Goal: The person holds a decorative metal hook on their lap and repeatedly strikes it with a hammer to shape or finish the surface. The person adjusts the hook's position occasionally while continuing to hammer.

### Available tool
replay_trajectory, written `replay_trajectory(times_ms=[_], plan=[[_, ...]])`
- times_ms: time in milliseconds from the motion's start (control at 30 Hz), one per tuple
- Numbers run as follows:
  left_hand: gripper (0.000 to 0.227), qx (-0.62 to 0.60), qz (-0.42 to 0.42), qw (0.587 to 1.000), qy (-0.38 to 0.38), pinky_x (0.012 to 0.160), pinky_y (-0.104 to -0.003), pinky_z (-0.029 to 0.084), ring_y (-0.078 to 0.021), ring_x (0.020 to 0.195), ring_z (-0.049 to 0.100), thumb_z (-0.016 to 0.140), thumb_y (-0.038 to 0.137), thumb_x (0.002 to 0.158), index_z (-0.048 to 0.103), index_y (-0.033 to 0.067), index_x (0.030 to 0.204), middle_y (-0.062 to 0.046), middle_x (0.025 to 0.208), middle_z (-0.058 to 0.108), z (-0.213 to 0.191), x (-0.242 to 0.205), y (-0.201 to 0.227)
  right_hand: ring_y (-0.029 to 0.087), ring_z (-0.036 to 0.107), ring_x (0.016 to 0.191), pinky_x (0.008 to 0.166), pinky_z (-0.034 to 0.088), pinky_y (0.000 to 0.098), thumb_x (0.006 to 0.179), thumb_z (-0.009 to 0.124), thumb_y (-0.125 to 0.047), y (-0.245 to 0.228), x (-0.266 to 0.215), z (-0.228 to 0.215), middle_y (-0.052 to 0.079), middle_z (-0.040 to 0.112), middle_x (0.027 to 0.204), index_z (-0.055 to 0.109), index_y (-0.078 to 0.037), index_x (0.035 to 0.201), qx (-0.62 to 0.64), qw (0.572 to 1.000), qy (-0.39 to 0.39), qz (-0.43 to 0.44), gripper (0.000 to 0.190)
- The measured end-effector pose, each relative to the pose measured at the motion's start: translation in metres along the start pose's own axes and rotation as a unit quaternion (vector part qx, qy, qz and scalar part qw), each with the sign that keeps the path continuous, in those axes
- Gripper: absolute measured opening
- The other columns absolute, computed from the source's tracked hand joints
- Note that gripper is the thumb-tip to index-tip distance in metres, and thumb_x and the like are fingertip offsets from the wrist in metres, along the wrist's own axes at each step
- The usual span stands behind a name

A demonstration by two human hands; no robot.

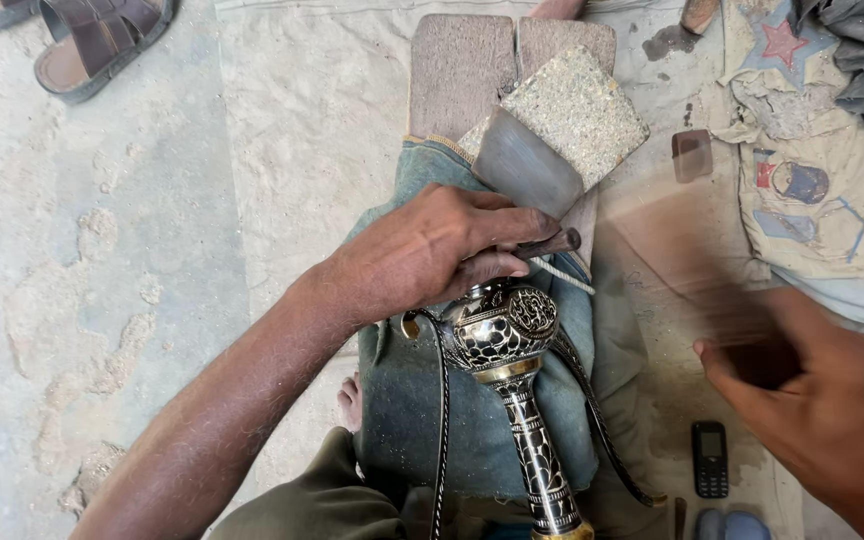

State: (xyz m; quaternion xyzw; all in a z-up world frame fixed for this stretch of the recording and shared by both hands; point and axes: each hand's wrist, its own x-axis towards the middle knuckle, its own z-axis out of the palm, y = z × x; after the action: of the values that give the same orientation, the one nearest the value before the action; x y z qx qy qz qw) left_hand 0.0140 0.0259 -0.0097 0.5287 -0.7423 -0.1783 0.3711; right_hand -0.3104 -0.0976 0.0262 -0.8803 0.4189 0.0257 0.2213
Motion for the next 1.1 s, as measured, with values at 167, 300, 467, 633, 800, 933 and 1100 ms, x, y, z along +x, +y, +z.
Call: replay_trajectory(times_ms=[167, 300, 467, 633, 800, 933, 1100], plan=[[0.037, -0.014, -0.104, 0.994, -0.038, 0.079, -0.038, 0.065, -0.0240, 0.087, 0.078, 0.063, 0.031, 0.095, 0.064, 0.0085, 0.125, -0.010, 0.108, 0.077, 0.004, -0.003, 0.001, 0.012, 0.068, 0.071, 0.063, 0.057, 0.0300, 0.100, 0.076, -0.016, -0.020, 0.015, -0.011, 0.006, 0.066, 0.076, 0.061, -0.007, 0.104, 0.128, 0.989, 0.052, 0.049, 0.017], [0.031, -0.002, -0.035, 0.999, -0.014, 0.084, -0.040, 0.064, -0.0253, 0.089, 0.078, 0.064, 0.029, 0.098, 0.064, 0.0057, 0.118, -0.009, 0.103, 0.076, 0.001, 0.001, 0.000, 0.017, 0.068, 0.063, 0.060, 0.057, 0.0331, 0.087, 0.086, -0.012, -0.024, 0.015, -0.016, 0.008, 0.067, 0.073, 0.069, -0.008, 0.106, -0.036, 0.998, -0.010, 0.059, 0.026], [0.035, -0.021, -0.045, 0.999, 0.002, 0.083, -0.042, 0.065, -0.0270, 0.089, 0.078, 0.069, 0.027, 0.094, 0.063, 0.0041, 0.121, -0.011, 0.107, 0.075, 0.003, -0.009, -0.005, 0.007, 0.065, 0.068, 0.070, 0.057, 0.0254, 0.096, 0.079, -0.016, -0.010, 0.015, -0.005, -0.001, 0.065, 0.082, 0.063, -0.012, 0.111, 0.288, 0.951, 0.115, -0.012, 0.022], [0.035, -0.058, -0.027, 0.995, 0.072, 0.076, -0.032, 0.064, -0.0194, 0.088, 0.076, 0.073, 0.026, 0.097, 0.066, 0.0077, 0.125, -0.006, 0.105, 0.075, 0.007, -0.018, -0.016, 0.024, 0.067, 0.054, 0.054, 0.055, 0.0408, 0.087, 0.092, -0.011, 0.019, 0.004, -0.001, 0.016, 0.065, 0.076, 0.069, -0.002, 0.107, -0.059, 0.994, -0.004, 0.089, 0.031], [0.015, -0.213, -0.180, 0.933, 0.229, 0.064, -0.016, 0.059, -0.0006, 0.074, 0.064, 0.077, 0.019, 0.096, 0.065, 0.0100, 0.099, 0.003, 0.090, 0.068, 0.022, -0.065, -0.019, 0.024, 0.074, 0.076, 0.065, 0.063, 0.0420, 0.087, 0.079, -0.002, 0.023, -0.013, 0.018, 0.017, 0.070, 0.084, 0.062, 0.003, 0.110, 0.203, 0.970, 0.047, 0.126, 0.029], [0.025, -0.306, -0.196, 0.901, 0.236, 0.060, -0.015, 0.050, 0.0019, 0.074, 0.062, 0.078, 0.013, 0.097, 0.068, 0.0088, 0.120, 0.004, 0.086, 0.069, 0.034, -0.087, -0.022, 0.018, 0.072, 0.093, 0.084, 0.060, 0.0390, 0.084, 0.070, -0.001, 0.010, -0.021, 0.007, 0.011, 0.067, 0.095, 0.054, -0.006, 0.127, 0.281, 0.953, 0.072, 0.082, 0.046], [0.021, -0.249, -0.147, 0.923, 0.253, 0.053, -0.021, 0.041, -0.0040, 0.064, 0.053, 0.081, 0.011, 0.097, 0.072, 0.0073, 0.117, 0.000, 0.084, 0.071, 0.048, -0.094, -0.027, 0.024, 0.066, 0.076, 0.084, 0.059, 0.0421, 0.094, 0.074, 0.006, 0.010, -0.010, -0.024, 0.019, 0.061, 0.079, 0.055, 0.007, 0.096, 0.146, 0.989, -0.027, 0.014, 0.019]])
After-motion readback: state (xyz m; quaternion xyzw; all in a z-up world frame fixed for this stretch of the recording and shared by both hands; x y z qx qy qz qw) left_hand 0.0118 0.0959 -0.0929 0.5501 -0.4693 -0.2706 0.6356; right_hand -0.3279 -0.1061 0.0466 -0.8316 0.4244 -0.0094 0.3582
